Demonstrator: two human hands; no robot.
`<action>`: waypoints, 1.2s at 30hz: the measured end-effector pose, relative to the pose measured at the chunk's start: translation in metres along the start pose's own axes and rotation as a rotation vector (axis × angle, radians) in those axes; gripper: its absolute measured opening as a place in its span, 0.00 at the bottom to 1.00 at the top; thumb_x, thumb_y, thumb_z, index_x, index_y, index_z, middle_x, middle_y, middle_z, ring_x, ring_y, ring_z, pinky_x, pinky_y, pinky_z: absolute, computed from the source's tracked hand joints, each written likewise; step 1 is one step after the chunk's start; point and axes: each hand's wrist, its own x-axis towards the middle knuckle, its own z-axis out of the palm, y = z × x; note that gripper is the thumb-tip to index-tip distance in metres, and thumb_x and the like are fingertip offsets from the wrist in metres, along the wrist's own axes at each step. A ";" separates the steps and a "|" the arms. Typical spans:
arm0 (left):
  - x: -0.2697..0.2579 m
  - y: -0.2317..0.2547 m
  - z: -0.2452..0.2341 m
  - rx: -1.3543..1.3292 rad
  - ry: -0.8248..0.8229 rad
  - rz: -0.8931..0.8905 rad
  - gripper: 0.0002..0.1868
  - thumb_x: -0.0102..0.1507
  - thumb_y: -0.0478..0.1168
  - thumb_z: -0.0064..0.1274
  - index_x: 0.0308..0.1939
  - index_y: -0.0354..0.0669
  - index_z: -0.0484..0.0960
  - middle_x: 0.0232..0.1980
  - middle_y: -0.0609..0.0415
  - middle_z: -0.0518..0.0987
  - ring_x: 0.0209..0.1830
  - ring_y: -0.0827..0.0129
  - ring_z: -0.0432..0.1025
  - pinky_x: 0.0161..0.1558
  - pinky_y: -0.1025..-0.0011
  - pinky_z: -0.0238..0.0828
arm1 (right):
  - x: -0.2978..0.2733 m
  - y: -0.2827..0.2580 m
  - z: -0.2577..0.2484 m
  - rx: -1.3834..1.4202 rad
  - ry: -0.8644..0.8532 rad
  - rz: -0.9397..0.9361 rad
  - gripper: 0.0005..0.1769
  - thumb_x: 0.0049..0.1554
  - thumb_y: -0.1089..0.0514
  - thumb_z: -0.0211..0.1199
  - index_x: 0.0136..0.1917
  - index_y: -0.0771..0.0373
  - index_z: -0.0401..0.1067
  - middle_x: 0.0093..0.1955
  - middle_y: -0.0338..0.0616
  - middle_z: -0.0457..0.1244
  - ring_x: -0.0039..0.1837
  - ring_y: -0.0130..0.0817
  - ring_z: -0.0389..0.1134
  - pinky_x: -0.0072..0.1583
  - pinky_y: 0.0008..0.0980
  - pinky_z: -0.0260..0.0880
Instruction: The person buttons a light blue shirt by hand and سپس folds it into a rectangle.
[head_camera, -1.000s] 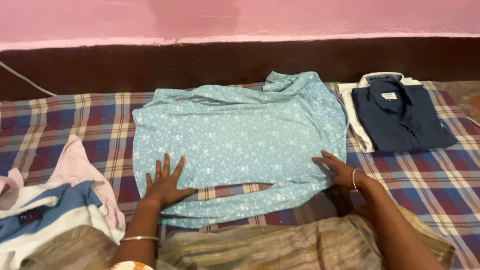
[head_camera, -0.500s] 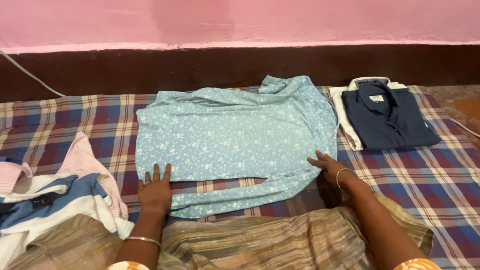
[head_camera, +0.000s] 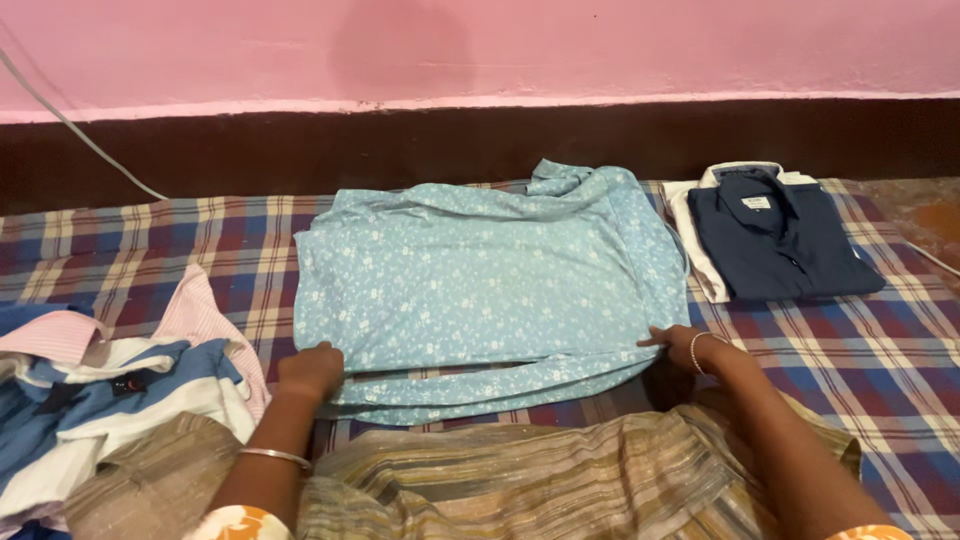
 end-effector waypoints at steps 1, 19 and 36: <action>0.002 -0.004 -0.004 0.005 -0.075 0.009 0.13 0.64 0.40 0.48 0.51 0.45 0.83 0.61 0.50 0.77 0.62 0.55 0.72 0.56 0.53 0.74 | -0.008 -0.010 -0.005 -0.001 -0.002 0.000 0.51 0.46 0.83 0.45 0.72 0.41 0.71 0.84 0.34 0.45 0.80 0.43 0.52 0.77 0.34 0.56; 0.030 -0.015 -0.049 -0.479 0.533 -0.091 0.29 0.61 0.41 0.53 0.67 0.45 0.72 0.59 0.36 0.73 0.60 0.39 0.68 0.52 0.40 0.63 | -0.020 -0.083 -0.029 -0.056 0.860 0.005 0.22 0.60 0.53 0.58 0.67 0.54 0.71 0.60 0.56 0.66 0.62 0.57 0.67 0.63 0.53 0.66; 0.068 -0.065 0.019 -0.636 0.000 -0.483 0.28 0.59 0.47 0.53 0.58 0.33 0.83 0.74 0.28 0.62 0.70 0.34 0.61 0.70 0.48 0.59 | -0.009 -0.301 0.052 0.093 0.633 -0.582 0.19 0.62 0.50 0.59 0.63 0.58 0.70 0.64 0.47 0.60 0.68 0.46 0.63 0.70 0.44 0.65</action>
